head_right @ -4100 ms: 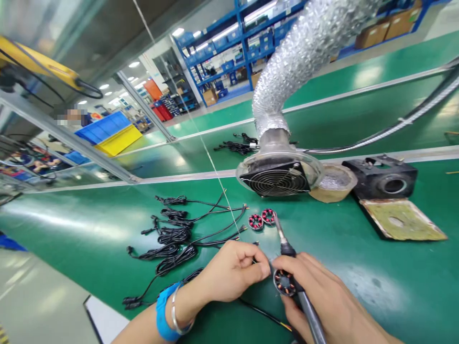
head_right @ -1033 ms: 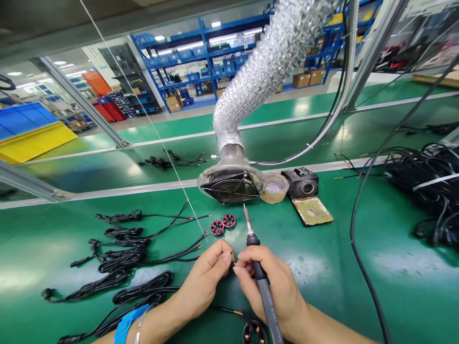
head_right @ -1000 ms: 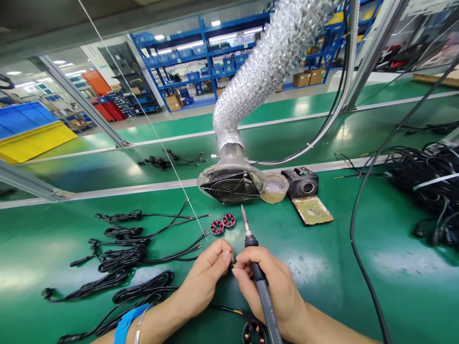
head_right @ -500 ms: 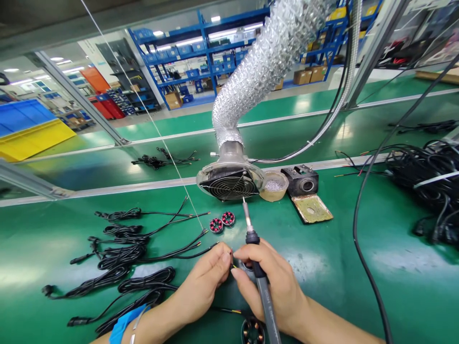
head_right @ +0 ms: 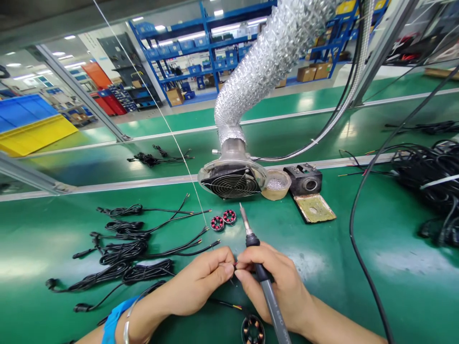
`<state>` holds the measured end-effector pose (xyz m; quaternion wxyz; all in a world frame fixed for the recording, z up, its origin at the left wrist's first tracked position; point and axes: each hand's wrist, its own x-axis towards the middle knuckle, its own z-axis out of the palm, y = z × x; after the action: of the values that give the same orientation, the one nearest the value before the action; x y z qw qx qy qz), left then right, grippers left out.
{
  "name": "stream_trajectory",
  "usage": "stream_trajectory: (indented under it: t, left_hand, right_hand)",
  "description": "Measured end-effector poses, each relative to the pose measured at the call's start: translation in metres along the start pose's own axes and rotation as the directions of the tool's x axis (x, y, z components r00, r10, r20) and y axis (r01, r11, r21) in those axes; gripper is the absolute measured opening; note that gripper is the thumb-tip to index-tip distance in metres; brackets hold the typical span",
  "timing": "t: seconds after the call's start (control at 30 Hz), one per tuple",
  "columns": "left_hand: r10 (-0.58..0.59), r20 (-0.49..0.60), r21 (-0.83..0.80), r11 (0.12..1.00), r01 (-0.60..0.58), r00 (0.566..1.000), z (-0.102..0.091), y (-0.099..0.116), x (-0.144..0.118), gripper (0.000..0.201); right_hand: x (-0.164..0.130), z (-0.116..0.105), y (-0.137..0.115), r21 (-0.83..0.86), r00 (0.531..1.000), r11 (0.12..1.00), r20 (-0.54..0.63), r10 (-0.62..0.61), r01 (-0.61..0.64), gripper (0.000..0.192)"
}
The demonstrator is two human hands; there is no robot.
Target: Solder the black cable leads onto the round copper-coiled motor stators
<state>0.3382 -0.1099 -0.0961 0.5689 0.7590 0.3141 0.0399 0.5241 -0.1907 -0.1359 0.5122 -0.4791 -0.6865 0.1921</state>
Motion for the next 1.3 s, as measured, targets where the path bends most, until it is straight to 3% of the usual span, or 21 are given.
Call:
stream_trajectory:
  t: [0.13, 0.37, 0.53, 0.77, 0.87, 0.97, 1.3]
  left_hand:
    - [0.009, -0.015, 0.07, 0.998, -0.007, 1.0, 0.0, 0.002, -0.001, 0.026]
    - [0.009, -0.049, 0.248, 0.969, 0.004, 0.999, 0.001, 0.003, -0.001, 0.024]
    - [0.058, -0.046, 0.371, 0.928, -0.037, 0.997, 0.005, 0.003, -0.002, 0.016]
    - [0.082, -0.051, 0.559, 0.828, -0.04, 0.995, 0.01, 0.005, -0.004, 0.017]
    - [0.095, -0.05, 0.584, 0.811, -0.048, 0.994, 0.008, 0.005, -0.004, 0.018]
    - [0.103, -0.059, 0.591, 0.805, -0.048, 0.993, 0.005, 0.005, -0.004, 0.016]
    - [0.077, -0.053, 0.513, 0.858, -0.039, 0.996, -0.001, 0.004, -0.002, 0.016]
  right_hand:
    - [0.004, -0.006, 0.001, 0.022, 0.986, 0.987, 0.038, -0.16, 0.159, 0.044]
    - [0.011, -0.007, -0.002, -0.006, 0.976, 0.976, 0.009, -0.217, 0.217, 0.047]
    - [0.009, -0.002, -0.002, -0.04, 0.946, 0.949, 0.108, -0.307, 0.313, 0.046]
    - [0.005, 0.002, 0.002, -0.069, 0.945, 0.945, 0.105, -0.311, 0.319, 0.039]
    - [0.009, -0.004, 0.003, -0.058, 0.959, 0.962, 0.113, -0.259, 0.266, 0.035]
    - [0.015, -0.011, 0.004, -0.025, 0.973, 0.977, 0.105, -0.206, 0.21, 0.032]
    - [0.014, -0.014, 0.013, -0.022, 0.953, 0.962, 0.143, -0.267, 0.272, 0.033]
